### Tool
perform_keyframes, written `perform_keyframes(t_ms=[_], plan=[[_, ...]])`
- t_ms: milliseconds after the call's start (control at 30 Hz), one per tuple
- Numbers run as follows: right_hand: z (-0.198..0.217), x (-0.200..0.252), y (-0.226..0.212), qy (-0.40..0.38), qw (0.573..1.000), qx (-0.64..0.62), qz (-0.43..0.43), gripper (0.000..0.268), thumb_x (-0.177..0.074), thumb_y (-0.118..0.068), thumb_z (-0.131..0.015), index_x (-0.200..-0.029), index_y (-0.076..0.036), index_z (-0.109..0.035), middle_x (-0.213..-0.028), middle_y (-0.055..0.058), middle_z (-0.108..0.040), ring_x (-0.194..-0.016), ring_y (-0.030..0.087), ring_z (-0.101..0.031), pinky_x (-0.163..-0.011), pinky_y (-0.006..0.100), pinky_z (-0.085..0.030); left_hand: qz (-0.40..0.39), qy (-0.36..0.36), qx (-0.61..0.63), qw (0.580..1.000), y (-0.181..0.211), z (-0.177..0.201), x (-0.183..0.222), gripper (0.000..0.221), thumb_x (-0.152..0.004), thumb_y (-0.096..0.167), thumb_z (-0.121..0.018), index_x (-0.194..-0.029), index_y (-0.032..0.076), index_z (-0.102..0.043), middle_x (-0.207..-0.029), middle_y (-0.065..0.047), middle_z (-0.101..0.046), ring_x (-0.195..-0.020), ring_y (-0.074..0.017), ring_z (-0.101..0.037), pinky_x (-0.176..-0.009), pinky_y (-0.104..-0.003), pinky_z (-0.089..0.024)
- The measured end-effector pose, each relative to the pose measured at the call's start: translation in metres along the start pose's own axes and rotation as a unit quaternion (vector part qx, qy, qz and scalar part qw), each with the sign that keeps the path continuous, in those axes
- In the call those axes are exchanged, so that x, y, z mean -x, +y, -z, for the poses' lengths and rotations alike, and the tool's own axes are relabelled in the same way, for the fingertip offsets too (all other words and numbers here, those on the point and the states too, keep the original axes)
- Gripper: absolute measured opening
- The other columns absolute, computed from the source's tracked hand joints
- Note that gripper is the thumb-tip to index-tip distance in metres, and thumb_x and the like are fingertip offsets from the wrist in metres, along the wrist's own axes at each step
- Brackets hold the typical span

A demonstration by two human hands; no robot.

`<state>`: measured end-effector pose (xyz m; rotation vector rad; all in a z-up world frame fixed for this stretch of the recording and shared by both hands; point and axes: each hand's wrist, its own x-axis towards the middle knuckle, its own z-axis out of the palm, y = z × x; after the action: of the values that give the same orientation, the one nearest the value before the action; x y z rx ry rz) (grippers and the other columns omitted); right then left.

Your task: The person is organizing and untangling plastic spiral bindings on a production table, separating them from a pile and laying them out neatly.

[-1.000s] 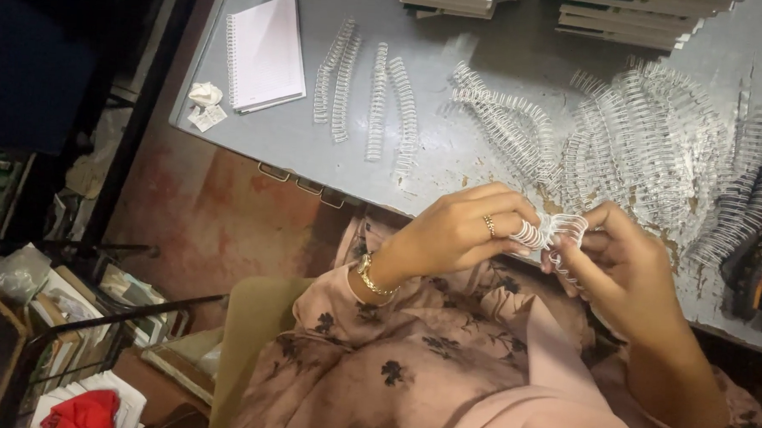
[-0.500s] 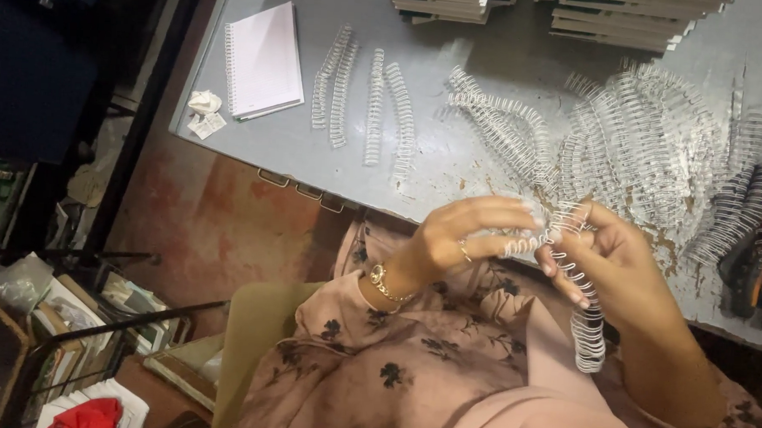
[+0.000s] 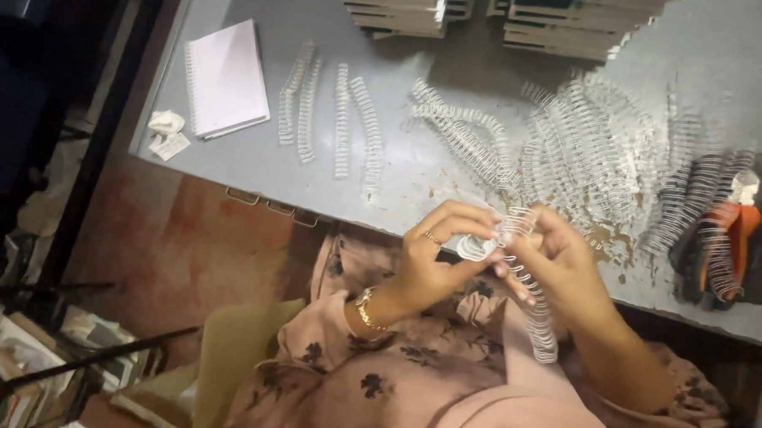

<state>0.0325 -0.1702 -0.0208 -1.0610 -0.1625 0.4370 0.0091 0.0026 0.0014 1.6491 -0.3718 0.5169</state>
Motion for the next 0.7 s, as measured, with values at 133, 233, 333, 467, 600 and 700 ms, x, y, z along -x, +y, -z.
perform_keyframes(t_ms=[133,233,333,467,600,700], plan=[[0.002,-0.003,0.005,-0.016,1.000,0.002,-0.005,0.010,-0.097,0.000,-0.060,-0.102,-0.002,-0.050,-0.059,0.017,-0.063,-0.026,0.014,-0.054,-0.019,0.021,-0.041,-0.073,-0.021,-0.044,0.996,-0.009,0.007,0.000,0.022,-0.090,0.026,-0.080,-0.102,0.009,-0.076,-0.105,-0.006,-0.073,-0.104,-0.0293,-0.073,-0.096,-0.040,-0.060],[-0.003,-0.003,0.006,-0.020,1.000,0.007,-0.006,0.010,-0.098,-0.001,-0.059,-0.103,-0.003,-0.050,-0.059,0.021,-0.063,-0.026,0.016,-0.054,-0.018,0.022,-0.038,-0.102,-0.086,-0.045,0.990,-0.025,0.014,0.003,0.021,-0.093,0.021,-0.075,-0.106,0.005,-0.073,-0.107,-0.009,-0.072,-0.106,-0.0312,-0.072,-0.096,-0.042,-0.059],[-0.007,-0.003,0.006,-0.024,0.999,-0.022,-0.026,0.015,-0.097,0.001,-0.058,-0.106,-0.003,-0.047,-0.061,0.023,-0.063,-0.028,0.017,-0.054,-0.020,0.023,-0.039,-0.088,-0.112,-0.019,0.990,-0.026,0.023,0.003,0.029,-0.102,0.034,-0.061,-0.113,0.010,-0.073,-0.113,-0.011,-0.070,-0.110,-0.0335,-0.070,-0.098,-0.046,-0.057],[-0.011,-0.001,0.000,-0.007,0.999,-0.006,-0.034,0.015,-0.096,0.002,-0.058,-0.105,-0.002,-0.047,-0.057,0.021,-0.061,-0.027,0.014,-0.051,-0.020,0.021,-0.037,-0.054,-0.105,0.014,0.993,-0.023,0.020,0.004,0.030,-0.100,0.037,-0.064,-0.112,0.011,-0.074,-0.113,-0.010,-0.070,-0.106,-0.0310,-0.071,-0.096,-0.043,-0.056],[-0.013,-0.004,-0.006,-0.005,0.999,-0.021,-0.037,0.016,-0.096,0.002,-0.057,-0.107,-0.001,-0.046,-0.058,0.022,-0.061,-0.027,0.015,-0.051,-0.020,0.022,-0.037,-0.004,-0.073,0.028,0.997,-0.040,0.018,0.005,0.031,-0.085,0.032,-0.083,-0.105,0.009,-0.074,-0.105,-0.010,-0.071,-0.098,-0.0291,-0.071,-0.091,-0.042,-0.056],[-0.021,-0.001,-0.026,0.008,0.994,-0.026,-0.101,0.011,-0.098,-0.001,-0.059,-0.108,0.000,-0.053,-0.063,0.018,-0.065,-0.031,0.012,-0.049,-0.025,0.021,-0.033,0.021,-0.104,0.040,0.994,-0.035,0.020,0.001,0.025,-0.085,0.028,-0.081,-0.100,0.011,-0.071,-0.105,-0.007,-0.067,-0.101,-0.0247,-0.067,-0.095,-0.038,-0.053]])
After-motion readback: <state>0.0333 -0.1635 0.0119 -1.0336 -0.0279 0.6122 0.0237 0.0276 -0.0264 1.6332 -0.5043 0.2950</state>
